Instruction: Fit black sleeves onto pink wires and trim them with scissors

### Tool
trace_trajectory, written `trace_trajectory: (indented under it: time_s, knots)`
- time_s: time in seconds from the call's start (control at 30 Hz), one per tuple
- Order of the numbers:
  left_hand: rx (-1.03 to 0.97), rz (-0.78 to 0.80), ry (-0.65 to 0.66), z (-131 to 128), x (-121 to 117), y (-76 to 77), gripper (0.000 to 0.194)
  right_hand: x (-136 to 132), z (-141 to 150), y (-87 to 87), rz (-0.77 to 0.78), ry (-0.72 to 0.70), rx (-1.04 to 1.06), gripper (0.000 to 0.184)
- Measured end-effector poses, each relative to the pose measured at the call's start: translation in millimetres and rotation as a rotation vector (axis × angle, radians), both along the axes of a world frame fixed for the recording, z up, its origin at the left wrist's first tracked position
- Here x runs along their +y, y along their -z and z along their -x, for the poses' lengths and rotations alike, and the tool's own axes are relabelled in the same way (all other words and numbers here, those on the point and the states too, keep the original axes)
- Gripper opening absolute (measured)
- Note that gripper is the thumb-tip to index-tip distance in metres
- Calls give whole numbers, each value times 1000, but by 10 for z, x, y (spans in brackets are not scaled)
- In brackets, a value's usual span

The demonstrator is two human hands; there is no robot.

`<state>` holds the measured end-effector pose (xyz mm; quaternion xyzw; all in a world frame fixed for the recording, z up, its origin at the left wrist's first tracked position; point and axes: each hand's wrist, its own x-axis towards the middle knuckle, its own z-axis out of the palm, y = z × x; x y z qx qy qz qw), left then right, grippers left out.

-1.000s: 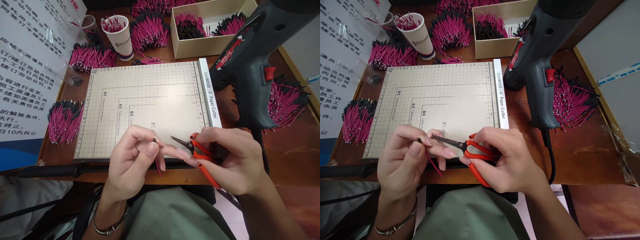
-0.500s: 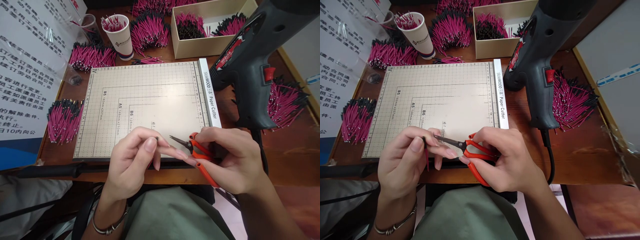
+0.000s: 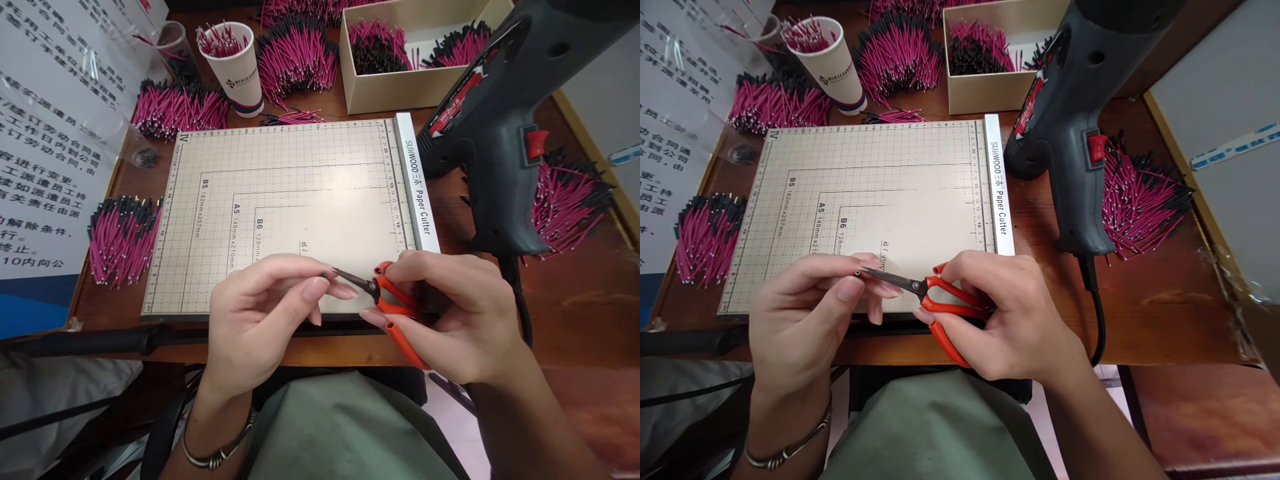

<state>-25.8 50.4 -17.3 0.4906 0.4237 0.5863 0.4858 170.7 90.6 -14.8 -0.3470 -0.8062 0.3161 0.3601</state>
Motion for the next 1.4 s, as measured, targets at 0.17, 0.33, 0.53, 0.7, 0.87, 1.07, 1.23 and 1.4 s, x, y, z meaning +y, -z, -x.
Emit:
trace_trajectory:
  time_s: [0.17, 0.33, 0.53, 0.7, 0.87, 1.07, 1.23, 1.4]
  knots:
    - [25, -46, -17, 16, 8, 28, 17, -6, 3, 6, -24, 18, 1, 27]
    - [69, -74, -28, 31, 9, 57, 22, -16, 10, 0, -43, 24, -1, 25]
    - [78, -113, -11, 40, 7, 72, 23, -22, 11, 3, -25, 6, -22, 22]
    - [92, -132, 2, 52, 1, 81, 23, -29, 0, 7, -11, -2, -20, 24]
    - [126, -141, -11, 55, -5, 88, 22, -24, -5, -6, -6, -15, -16, 22]
    - [144, -139, -27, 56, 2, 91, 22, -19, -14, 21, -16, -24, -5, 23]
    - [164, -143, -26, 64, 9, 90, 23, -23, -22, 11, -7, -27, -5, 26]
    - [146, -119, 9, 78, -26, 69, 21, -20, -18, -3, 21, -39, -17, 28]
